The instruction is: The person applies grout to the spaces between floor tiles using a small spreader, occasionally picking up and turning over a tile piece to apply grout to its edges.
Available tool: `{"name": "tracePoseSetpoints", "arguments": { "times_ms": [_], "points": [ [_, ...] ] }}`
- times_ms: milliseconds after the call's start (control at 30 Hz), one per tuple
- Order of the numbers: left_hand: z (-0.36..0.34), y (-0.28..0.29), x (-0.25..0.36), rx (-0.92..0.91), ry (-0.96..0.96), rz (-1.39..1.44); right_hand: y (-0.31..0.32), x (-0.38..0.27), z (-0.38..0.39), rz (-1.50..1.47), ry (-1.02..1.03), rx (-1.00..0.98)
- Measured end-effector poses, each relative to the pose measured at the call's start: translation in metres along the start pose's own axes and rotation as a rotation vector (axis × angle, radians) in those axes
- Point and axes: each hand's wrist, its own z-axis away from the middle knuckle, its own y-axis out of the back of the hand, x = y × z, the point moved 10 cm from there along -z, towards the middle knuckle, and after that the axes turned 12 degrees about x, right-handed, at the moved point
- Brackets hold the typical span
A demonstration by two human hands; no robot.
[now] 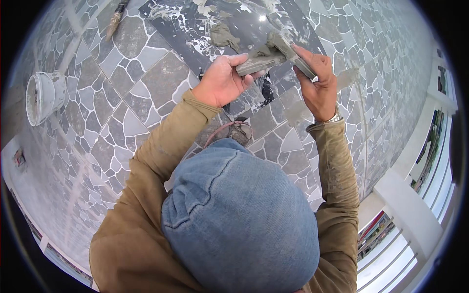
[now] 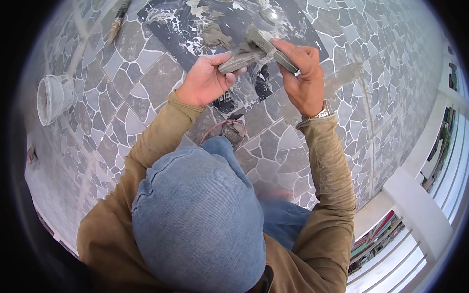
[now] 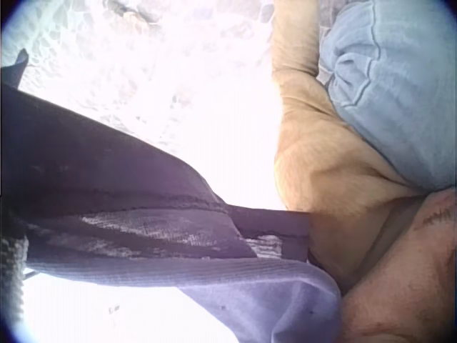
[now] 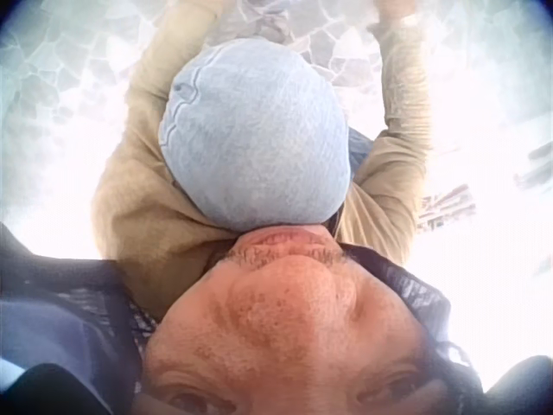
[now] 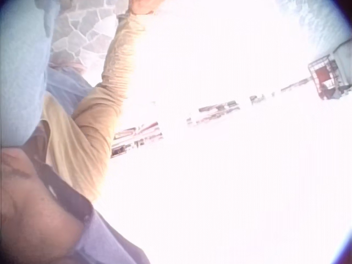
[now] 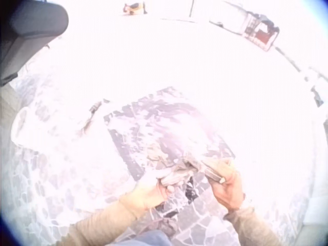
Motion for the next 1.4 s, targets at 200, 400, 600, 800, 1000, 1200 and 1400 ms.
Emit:
{"name": "tracePoseSetpoints", "arguments": {
  "times_ms": [200, 400, 600, 800, 1000, 1200, 1400],
  "points": [
    [0.020, 0.004, 0.030, 0.008, -0.201, -0.170, 0.004, -0.013, -0.004, 0.182, 0.304, -0.121],
    [0.033, 0.014, 0.062, -0.063, -0.308, -0.155, 0.006, -0.035, -0.022, 0.308, 0.487, -0.135],
    [0.042, 0.045, 0.123, 0.112, -0.555, -0.276, -0.001, -0.003, -0.037, 0.172, 0.185, -0.149],
    [0.054, 0.083, 0.163, 0.229, -0.641, -0.129, -0.098, 0.014, -0.024, 0.422, 0.435, -0.400],
    [0.054, 0.087, 0.155, 0.271, -0.629, -0.186, -0.131, 0.013, -0.030, 0.488, 0.481, -0.374],
    [0.046, 0.091, 0.143, 0.244, -0.597, -0.146, -0.146, 0.012, -0.012, 0.510, 0.619, -0.486],
    [0.044, 0.086, 0.144, 0.181, -0.579, -0.156, -0.143, 0.028, -0.047, 0.628, 0.571, -0.535]
  ]
}}
